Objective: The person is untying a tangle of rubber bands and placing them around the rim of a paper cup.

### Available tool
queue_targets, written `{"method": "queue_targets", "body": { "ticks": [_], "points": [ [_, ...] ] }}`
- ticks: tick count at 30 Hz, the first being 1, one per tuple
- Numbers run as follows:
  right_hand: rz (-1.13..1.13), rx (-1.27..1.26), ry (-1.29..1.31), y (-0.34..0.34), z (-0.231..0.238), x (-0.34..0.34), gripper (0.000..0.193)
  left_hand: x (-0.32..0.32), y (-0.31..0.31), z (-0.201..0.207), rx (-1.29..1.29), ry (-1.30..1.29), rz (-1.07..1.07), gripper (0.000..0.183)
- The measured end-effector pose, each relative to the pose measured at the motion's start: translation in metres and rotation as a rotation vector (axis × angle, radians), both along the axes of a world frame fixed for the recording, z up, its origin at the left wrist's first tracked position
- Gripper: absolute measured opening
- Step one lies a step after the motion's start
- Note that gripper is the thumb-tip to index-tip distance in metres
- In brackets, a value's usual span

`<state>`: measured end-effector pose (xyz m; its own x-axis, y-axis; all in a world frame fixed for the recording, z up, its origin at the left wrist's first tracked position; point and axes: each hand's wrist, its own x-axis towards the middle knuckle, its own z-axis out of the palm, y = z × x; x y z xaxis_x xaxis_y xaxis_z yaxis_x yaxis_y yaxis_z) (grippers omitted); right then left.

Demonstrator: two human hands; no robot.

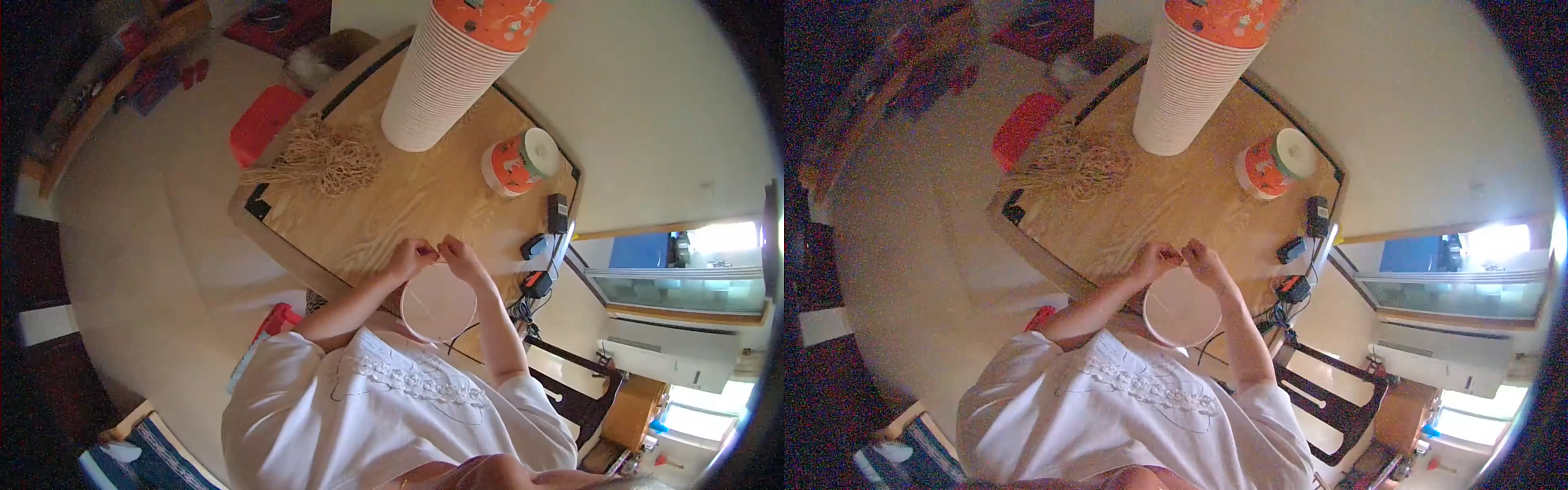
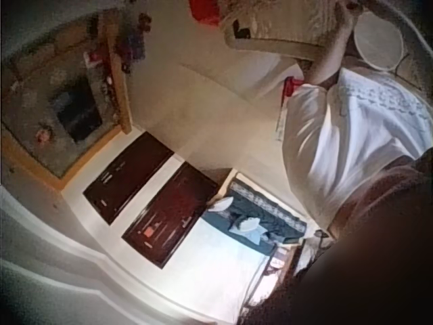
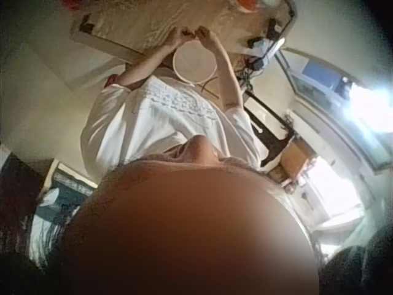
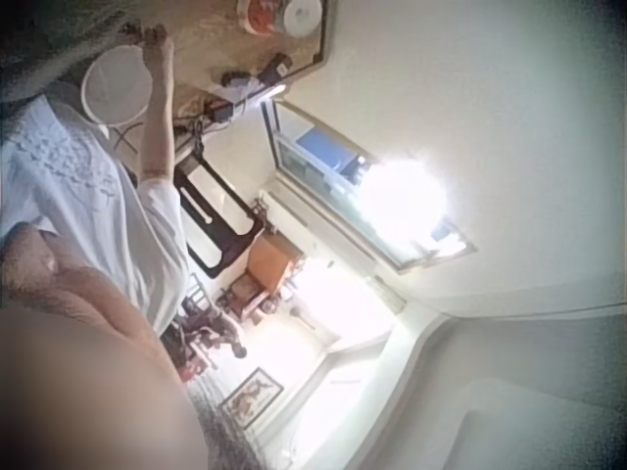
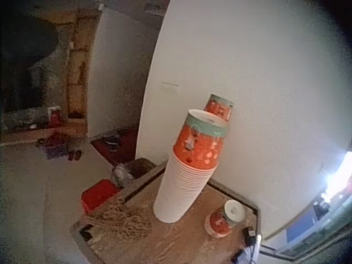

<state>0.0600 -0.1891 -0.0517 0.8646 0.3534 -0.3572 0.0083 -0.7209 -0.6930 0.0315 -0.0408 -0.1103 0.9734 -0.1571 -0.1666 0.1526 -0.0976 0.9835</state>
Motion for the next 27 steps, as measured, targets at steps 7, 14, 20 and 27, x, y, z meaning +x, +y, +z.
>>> {"method": "queue_targets", "body": {
  "ticks": [7, 14, 20, 27],
  "points": [
    [-0.045, -0.018, 0.026, 0.003, 0.002, -0.001, 0.021, -0.002, 0.002, 0.001, 0.034, -0.009, 0.018, 0.013],
    [-0.023, 0.344, 0.056, -0.012, -0.008, 0.003, 0.012, -0.001, 0.003, 0.009, 0.07, 0.029, -0.007, 0.016],
    [-0.13, 0.124, -0.065, 0.001, 0.01, -0.006, 0.012, 0.0, 0.009, -0.013, -0.354, 0.105, 0.04, 0.011],
    [-0.239, 0.138, -0.134, 0.004, -0.005, -0.017, 0.015, 0.009, 0.034, -0.002, -0.02, -0.398, -0.21, 0.011]
  ]
}}
